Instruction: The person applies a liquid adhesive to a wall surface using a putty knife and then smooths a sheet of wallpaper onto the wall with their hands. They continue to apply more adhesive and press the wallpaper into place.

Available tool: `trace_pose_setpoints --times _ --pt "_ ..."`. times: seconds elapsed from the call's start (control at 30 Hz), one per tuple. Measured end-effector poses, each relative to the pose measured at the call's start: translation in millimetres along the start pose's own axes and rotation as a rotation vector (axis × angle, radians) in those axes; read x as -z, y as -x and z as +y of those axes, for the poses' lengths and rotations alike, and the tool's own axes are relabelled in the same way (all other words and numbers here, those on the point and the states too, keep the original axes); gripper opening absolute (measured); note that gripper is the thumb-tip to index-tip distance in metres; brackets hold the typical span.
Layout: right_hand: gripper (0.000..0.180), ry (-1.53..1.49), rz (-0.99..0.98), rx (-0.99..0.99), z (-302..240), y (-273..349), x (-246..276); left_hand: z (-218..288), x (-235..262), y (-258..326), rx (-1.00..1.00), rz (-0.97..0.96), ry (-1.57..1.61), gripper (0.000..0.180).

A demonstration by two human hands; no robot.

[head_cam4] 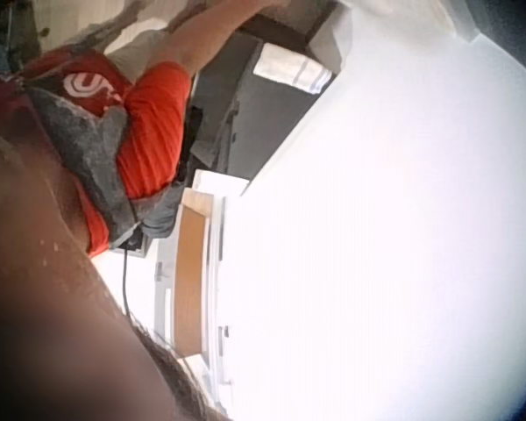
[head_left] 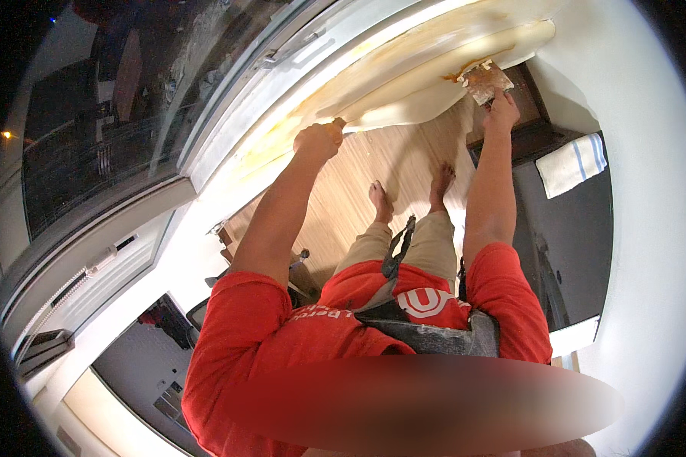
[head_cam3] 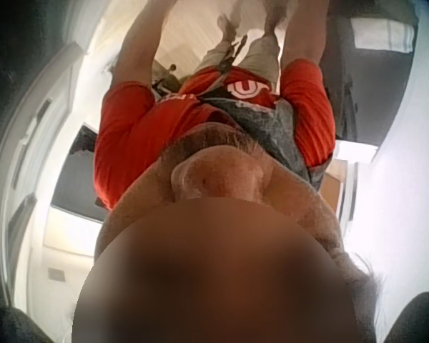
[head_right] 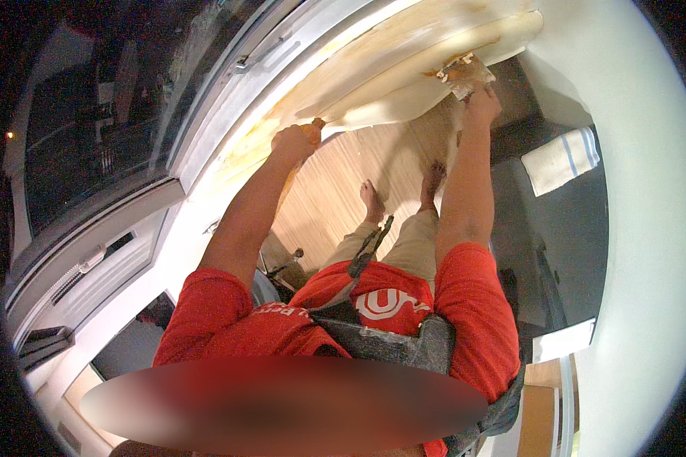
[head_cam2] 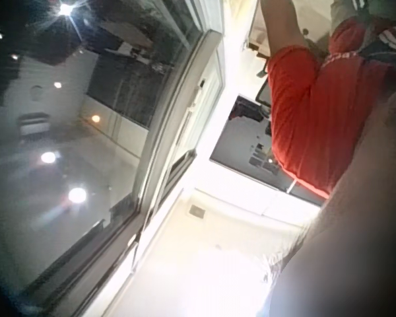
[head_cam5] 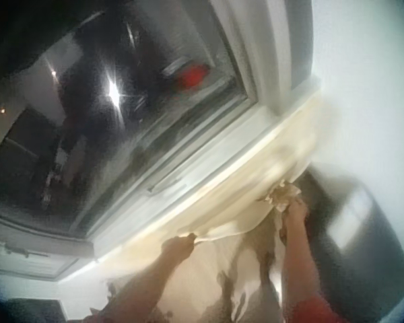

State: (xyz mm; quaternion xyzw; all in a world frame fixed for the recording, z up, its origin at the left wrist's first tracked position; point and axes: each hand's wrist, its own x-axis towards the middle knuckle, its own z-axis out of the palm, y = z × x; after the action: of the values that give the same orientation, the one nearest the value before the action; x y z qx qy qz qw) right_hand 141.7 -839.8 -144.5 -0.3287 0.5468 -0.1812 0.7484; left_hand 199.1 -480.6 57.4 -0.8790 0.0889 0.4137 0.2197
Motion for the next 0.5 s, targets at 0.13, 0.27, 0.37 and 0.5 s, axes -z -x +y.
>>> trace_pose_setpoints --times 0.13,0.27,0.37,0.5 --pt "0.055 0.055 0.000 -0.003 4.7 -4.5 2.1 6.2 1.3 0.9 0.030 -0.033 0.062 0.056" --pt "0.058 0.019 -0.024 -0.015 12.7 -17.8 10.5 11.5 5.9 5.1 0.036 -0.058 0.080 0.056" --pt "0.061 0.002 -0.013 -0.024 0.2 -0.7 8.6 10.0 -3.7 -1.9 0.030 -0.052 0.105 0.052" --pt "0.062 -0.010 -0.036 -0.065 -20.4 25.3 4.0 11.6 5.3 3.6 0.079 -0.092 0.165 0.049"
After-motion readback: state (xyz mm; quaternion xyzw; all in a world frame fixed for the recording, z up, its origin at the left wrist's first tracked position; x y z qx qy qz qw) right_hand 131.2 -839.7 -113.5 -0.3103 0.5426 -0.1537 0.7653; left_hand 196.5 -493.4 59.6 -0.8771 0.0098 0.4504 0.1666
